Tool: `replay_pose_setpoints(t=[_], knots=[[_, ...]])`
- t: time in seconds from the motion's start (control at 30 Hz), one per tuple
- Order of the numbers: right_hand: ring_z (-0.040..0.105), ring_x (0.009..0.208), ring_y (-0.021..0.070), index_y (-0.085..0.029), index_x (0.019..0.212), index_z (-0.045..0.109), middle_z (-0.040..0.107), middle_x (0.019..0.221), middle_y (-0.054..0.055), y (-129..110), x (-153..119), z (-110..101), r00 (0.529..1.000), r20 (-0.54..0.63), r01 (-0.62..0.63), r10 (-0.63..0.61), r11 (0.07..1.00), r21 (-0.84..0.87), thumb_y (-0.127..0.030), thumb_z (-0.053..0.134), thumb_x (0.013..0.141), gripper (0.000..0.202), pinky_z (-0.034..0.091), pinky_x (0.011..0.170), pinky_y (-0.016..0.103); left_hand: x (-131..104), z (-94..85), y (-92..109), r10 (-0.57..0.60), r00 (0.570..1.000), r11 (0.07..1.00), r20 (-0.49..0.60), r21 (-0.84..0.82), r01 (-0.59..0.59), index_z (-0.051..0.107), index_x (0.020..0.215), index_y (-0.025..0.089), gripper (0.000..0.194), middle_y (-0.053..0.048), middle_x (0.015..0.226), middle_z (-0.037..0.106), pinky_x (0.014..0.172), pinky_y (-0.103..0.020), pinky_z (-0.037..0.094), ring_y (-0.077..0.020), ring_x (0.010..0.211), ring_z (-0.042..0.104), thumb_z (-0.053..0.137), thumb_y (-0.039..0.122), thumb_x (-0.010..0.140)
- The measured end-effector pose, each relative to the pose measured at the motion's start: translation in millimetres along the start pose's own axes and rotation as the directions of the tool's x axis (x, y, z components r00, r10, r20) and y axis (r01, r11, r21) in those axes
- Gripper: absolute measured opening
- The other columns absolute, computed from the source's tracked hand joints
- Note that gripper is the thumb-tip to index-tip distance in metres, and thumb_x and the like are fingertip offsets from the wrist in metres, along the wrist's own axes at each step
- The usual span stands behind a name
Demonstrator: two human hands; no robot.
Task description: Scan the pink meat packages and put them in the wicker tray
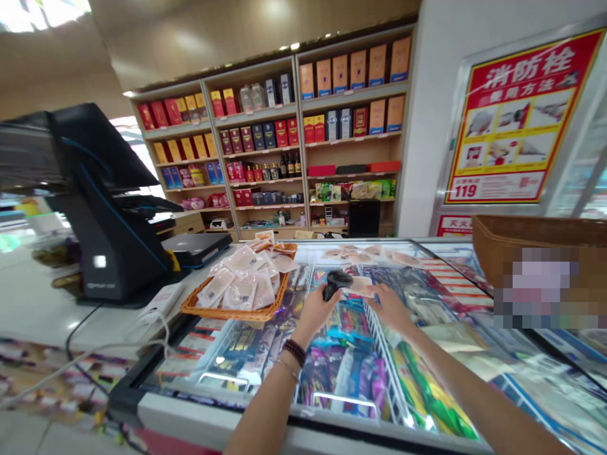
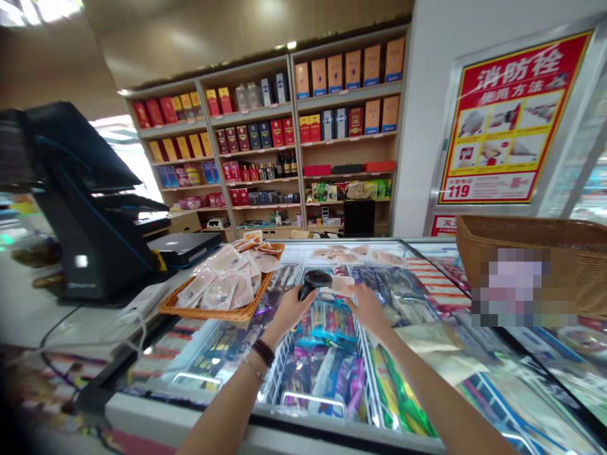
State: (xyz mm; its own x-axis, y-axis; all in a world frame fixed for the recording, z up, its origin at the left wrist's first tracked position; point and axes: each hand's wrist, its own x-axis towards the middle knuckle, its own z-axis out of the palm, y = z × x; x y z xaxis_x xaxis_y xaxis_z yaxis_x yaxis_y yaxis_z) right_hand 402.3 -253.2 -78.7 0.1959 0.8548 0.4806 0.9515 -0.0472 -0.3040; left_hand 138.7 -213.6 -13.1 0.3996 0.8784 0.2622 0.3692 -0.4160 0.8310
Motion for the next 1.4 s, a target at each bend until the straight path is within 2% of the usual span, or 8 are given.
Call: replay_pose_setpoints(t=[0.13,0.3,0.47,0.6,0.7,0.87,1.03,1.4], knots=[[0.077,0.125,0.0378,-0.014,0.148,0.071,0.074,0.147,0.025,6.2,29.1,-0.8,0.961,0.085,-0.273,0.265,0.955,0.112,-0.060,0.072,0.097,0.068,0.060,0.108,0.048,3.6,7.9,-10.2,-0.057,0.998,0.995,0.019,-0.086,0.059,0.063,0.084,0.022,0.037,0.003,0.056,0.055,0.056,-0.028,0.041,-0.0187,0.052,0.057,0.067,0.056,0.099],[0.068,0.141,0.0468,-0.019,0.154,0.068,0.068,0.157,0.024,5.9,61.2,1.1,0.950,0.180,-0.262,0.255,0.965,0.018,-0.067,0.089,0.077,0.093,0.056,0.114,0.057,2.5,5.5,-23.6,-0.050,0.998,0.988,-0.029,-0.147,0.045,0.059,0.081,0.023,0.049,0.003,0.056,0.055,0.054,-0.027,0.040,-0.0177,0.051,0.055,0.065,0.069,0.095],[0.076,0.128,0.0412,-0.021,0.147,0.070,0.081,0.136,0.018,10.3,62.2,15.5,0.969,0.133,-0.237,0.209,0.939,0.248,-0.047,0.095,0.071,0.084,0.059,0.110,0.054,-0.4,1.3,-28.9,-0.043,0.998,0.991,-0.048,-0.131,0.036,0.058,0.082,0.024,0.054,0.003,0.059,0.056,0.056,-0.027,0.038,-0.0169,0.052,0.054,0.065,0.076,0.092],[0.083,0.089,0.0316,-0.021,0.151,0.061,0.085,0.102,0.008,11.3,48.7,23.0,0.953,0.026,-0.242,0.301,0.710,0.661,-0.049,0.089,0.073,0.087,0.068,0.085,0.047,-2.5,1.6,-28.5,-0.034,0.998,0.988,-0.054,-0.153,0.025,0.058,0.082,0.024,0.054,0.002,0.058,0.057,0.054,-0.028,0.040,-0.0181,0.050,0.055,0.065,0.077,0.092],[0.081,0.077,0.0301,-0.021,0.132,0.070,0.084,0.091,0.006,9.7,44.2,20.2,0.931,0.032,-0.239,0.363,0.542,0.805,-0.054,0.091,0.065,0.078,0.067,0.069,0.042,-3.9,2.1,-26.5,-0.019,0.998,0.985,-0.058,-0.172,0.009,0.058,0.083,0.024,0.056,0.003,0.057,0.055,0.053,-0.029,0.040,-0.0180,0.047,0.054,0.066,0.079,0.090],[0.080,0.076,0.0302,-0.022,0.088,0.077,0.085,0.085,0.009,5.8,45.8,12.5,0.930,0.037,-0.231,0.367,0.502,0.833,-0.054,0.092,0.062,0.044,0.067,0.067,0.042,-5.6,0.6,-23.0,-0.008,1.000,0.987,-0.019,-0.160,0.005,0.057,0.081,0.025,0.056,0.004,0.053,0.053,0.054,-0.030,0.042,-0.0176,0.045,0.052,0.064,0.080,0.090],[0.080,0.075,0.0289,-0.022,0.080,0.078,0.086,0.086,0.009,2.6,46.5,10.9,0.902,0.009,-0.231,0.432,0.465,0.855,-0.052,0.095,0.060,0.040,0.065,0.063,0.038,-5.8,0.7,-23.9,-0.022,1.000,0.987,0.000,-0.160,0.022,0.059,0.084,0.024,0.057,0.005,0.052,0.051,0.052,-0.028,0.039,-0.0168,0.045,0.052,0.065,0.081,0.089],[0.078,0.074,0.0293,-0.022,0.079,0.076,0.084,0.080,0.009,-0.8,45.4,5.8,0.905,-0.008,-0.217,0.424,0.479,0.850,-0.061,0.097,0.058,0.049,0.064,0.062,0.039,-8.8,-2.9,-21.9,-0.006,1.000,0.990,0.012,-0.138,0.008,0.062,0.086,0.023,0.053,0.004,0.057,0.054,0.055,-0.028,0.039,-0.0171,0.048,0.052,0.066,0.075,0.092]])
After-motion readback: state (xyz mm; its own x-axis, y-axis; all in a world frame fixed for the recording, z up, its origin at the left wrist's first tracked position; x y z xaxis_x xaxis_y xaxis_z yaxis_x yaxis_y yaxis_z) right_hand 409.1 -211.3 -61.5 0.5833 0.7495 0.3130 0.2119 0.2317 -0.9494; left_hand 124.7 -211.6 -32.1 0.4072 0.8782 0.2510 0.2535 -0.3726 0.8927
